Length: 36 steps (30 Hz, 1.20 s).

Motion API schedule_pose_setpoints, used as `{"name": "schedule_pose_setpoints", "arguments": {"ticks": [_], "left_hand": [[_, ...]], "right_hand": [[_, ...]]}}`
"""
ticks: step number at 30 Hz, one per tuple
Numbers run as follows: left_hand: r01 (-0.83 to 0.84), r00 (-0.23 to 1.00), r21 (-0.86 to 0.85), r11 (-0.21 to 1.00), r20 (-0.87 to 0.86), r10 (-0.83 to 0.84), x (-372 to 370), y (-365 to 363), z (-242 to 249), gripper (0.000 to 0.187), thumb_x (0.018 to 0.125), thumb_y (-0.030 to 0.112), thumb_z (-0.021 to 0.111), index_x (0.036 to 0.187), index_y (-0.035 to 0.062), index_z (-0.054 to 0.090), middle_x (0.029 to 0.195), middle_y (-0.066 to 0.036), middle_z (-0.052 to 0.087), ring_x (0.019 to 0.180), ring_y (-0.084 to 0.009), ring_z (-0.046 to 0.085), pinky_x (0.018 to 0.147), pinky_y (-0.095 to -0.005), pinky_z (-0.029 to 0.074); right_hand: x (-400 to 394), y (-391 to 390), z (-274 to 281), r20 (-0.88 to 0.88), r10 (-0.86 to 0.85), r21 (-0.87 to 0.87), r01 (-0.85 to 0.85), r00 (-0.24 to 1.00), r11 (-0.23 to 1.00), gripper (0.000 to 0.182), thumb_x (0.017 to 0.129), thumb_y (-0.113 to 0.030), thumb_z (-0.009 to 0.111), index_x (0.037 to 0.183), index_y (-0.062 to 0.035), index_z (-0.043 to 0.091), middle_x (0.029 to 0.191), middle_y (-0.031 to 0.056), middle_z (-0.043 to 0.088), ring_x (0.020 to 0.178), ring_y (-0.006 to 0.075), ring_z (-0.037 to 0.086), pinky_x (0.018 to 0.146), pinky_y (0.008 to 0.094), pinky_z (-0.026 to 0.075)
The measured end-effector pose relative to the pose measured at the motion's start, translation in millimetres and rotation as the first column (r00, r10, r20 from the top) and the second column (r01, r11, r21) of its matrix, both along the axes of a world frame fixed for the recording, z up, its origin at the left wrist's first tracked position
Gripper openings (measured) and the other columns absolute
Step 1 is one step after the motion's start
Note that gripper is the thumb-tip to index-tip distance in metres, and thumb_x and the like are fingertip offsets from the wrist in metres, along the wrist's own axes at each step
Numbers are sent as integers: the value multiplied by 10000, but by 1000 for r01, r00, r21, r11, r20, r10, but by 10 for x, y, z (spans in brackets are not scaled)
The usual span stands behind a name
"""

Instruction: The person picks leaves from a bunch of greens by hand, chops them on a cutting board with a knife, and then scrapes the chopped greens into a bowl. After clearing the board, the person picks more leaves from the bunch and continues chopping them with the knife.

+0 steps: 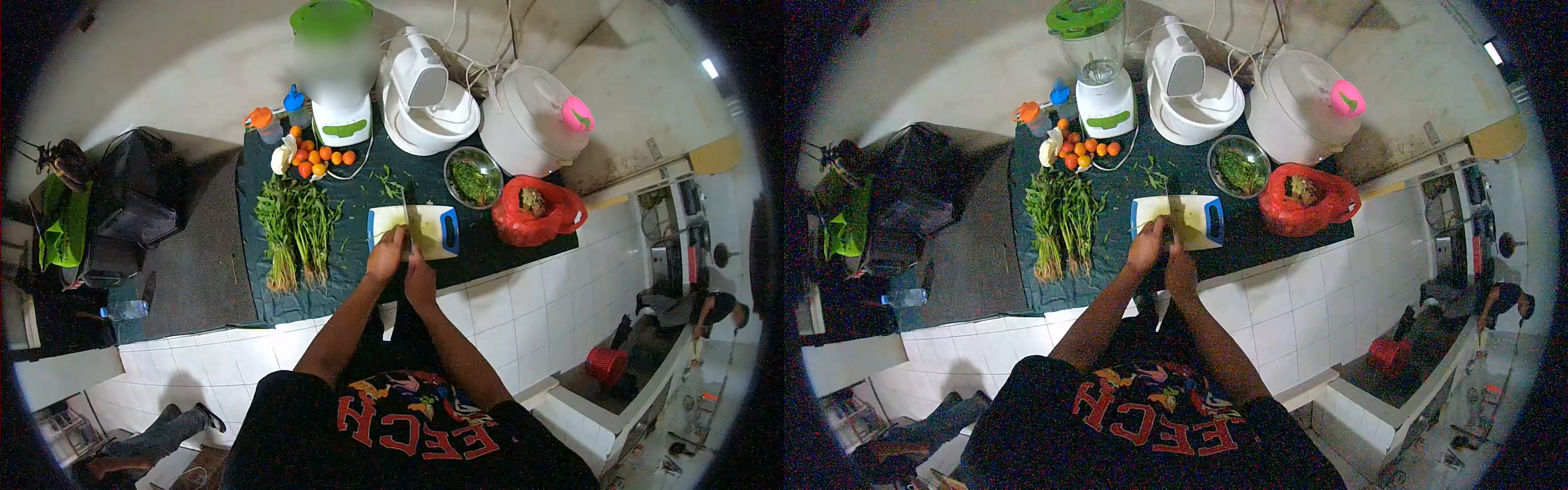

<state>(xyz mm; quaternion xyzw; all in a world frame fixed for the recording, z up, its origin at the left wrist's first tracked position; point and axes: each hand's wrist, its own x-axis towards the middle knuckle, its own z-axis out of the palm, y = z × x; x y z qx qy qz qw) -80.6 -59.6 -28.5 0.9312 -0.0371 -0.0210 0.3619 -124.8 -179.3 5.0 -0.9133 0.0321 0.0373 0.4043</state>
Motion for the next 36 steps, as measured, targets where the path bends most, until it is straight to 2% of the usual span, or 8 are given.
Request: {"name": "schedule_pose_setpoints", "arguments": {"ticks": [5,9,11,17,19,29,34,36], "left_hand": [[-2,999,-32,999,51,4,28,13,-143,345,946,89,503,1289,71,469,1079,-238,630,969,-439,667,789,-488,570],[31,999,-47,998,47,-29,7,26,-65,334,949,96,504,1279,58,472,1092,-235,632,968,-435,669,793,-479,574],[25,985,0,1000,173,-25,2,25,-149,327,957,111,500,1279,63,476,1096,-224,643,962,-422,674,786,-470,579],[42,994,49,998,101,-47,-69,81,-32,346,952,127,505,1293,80,476,1092,-195,662,960,-406,683,775,-464,584],[47,994,43,998,95,-51,-67,96,40,351,946,121,508,1293,78,476,1100,-194,660,971,-404,681,784,-465,583],[39,999,6,999,21,-40,-11,74,-77,418,954,127,505,1369,119,455,1143,-228,628,1011,-450,657,819,-519,564],[18,999,-8,1000,-45,-18,8,76,23,376,956,160,538,1320,96,464,1084,-239,630,933,-456,665,766,-522,566],[16,1000,-11,1000,-14,-16,-2,58,35,338,955,186,556,1265,75,477,1055,-232,634,877,-451,673,737,-520,567]], "right_hand": [[42,-6,153,-105,-2,-53,-4,995,999,383,1052,-179,440,1397,-29,514,1086,327,654,1050,487,627,870,534,523],[-75,13,47,-20,2,20,-2,1000,1000,394,1055,-204,446,1411,-47,512,1068,316,662,1024,490,633,840,545,526],[-66,15,-88,49,-6,46,3,999,999,397,1056,-216,451,1414,-54,513,1061,317,663,1003,492,639,826,550,527],[55,-13,14,-83,-9,-46,6,996,999,392,1061,-223,441,1409,-60,519,1040,316,666,955,499,645,813,560,521],[4,-27,-18,66,26,-37,-24,997,999,390,1063,-224,429,1405,-60,522,1004,308,674,943,496,650,804,563,521],[81,23,-117,165,10,-26,-6,986,1000,390,1066,-223,417,1381,-28,537,987,308,674,943,508,645,789,562,525],[29,60,260,-125,-21,-70,12,992,997,384,1064,-223,431,1377,-29,544,1018,319,667,970,506,640,805,550,526],[-29,51,133,-32,-15,-33,14,999,999,386,1064,-225,438,1373,-19,544,1025,322,666,975,505,640,807,544,527]]}}
